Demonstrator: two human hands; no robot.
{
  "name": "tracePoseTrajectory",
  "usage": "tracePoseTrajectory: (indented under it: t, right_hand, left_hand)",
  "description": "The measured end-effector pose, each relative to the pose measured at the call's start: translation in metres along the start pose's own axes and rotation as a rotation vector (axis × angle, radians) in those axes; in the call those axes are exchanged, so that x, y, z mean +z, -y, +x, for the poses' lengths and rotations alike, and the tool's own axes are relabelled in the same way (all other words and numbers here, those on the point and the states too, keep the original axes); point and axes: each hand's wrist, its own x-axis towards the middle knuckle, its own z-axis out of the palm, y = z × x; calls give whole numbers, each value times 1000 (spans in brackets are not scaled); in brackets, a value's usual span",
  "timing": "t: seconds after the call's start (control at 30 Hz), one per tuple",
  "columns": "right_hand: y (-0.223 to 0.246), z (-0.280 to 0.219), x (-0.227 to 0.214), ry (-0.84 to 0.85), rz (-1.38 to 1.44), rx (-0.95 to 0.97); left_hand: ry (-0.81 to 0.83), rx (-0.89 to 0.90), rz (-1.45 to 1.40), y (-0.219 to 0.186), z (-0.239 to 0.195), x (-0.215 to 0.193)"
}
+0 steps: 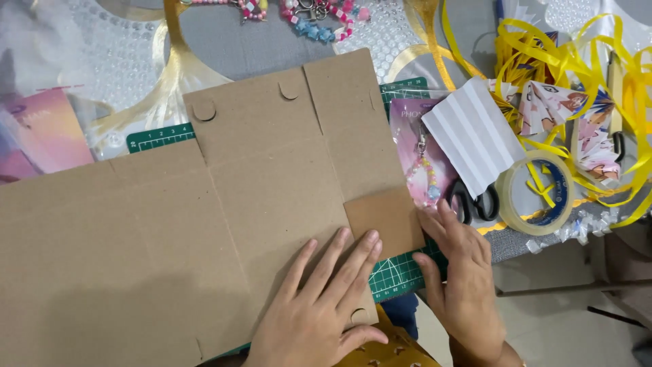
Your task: The person folds a flat cardboard sheet along pre-scored lines to form a box. They tuck side flaps into slots and fold the top flaps inward to create a closed box. The person repeats the folding process on a second sheet.
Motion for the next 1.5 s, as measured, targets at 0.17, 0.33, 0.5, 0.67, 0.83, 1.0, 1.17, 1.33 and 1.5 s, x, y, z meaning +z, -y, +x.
tracePoseTrajectory:
  t: [0.17,0.33,0.5,0.67,0.83,1.0,1.17,1.33,1.5]
  right_hand:
    - [-2,22,-16,-32,-173,-77]
    - [-7,39,-30,-54,-283,-132]
    - [-16,45,-38,-21,-358,-237]
    - [-18,55,-45,69,-275,-356]
    - [-15,63,-51,-15,-459,-368]
    - [-20,71,-46,-130,-557,-371]
    - [-30,73,-43,-192,-608,-335]
    - [-17,40,-32,-182,-500,-257]
    - [-8,-15,-6,103,132,-295]
  left_hand:
    - [20,-2,-6,1,-2,4]
    - [-5,49,-62,4,-3,1]
    - [-7,55,-22,3,0,-4]
    - [6,59,-19,3,1,-6]
    - [12,33,-28,4,0,-6]
    - [33,-10,-7,2,0,-4]
    - [42,4,23,-1,0,-6]
    - [1,-17,-118,1,0,-9]
    - [19,-26,-235,4,0,-2]
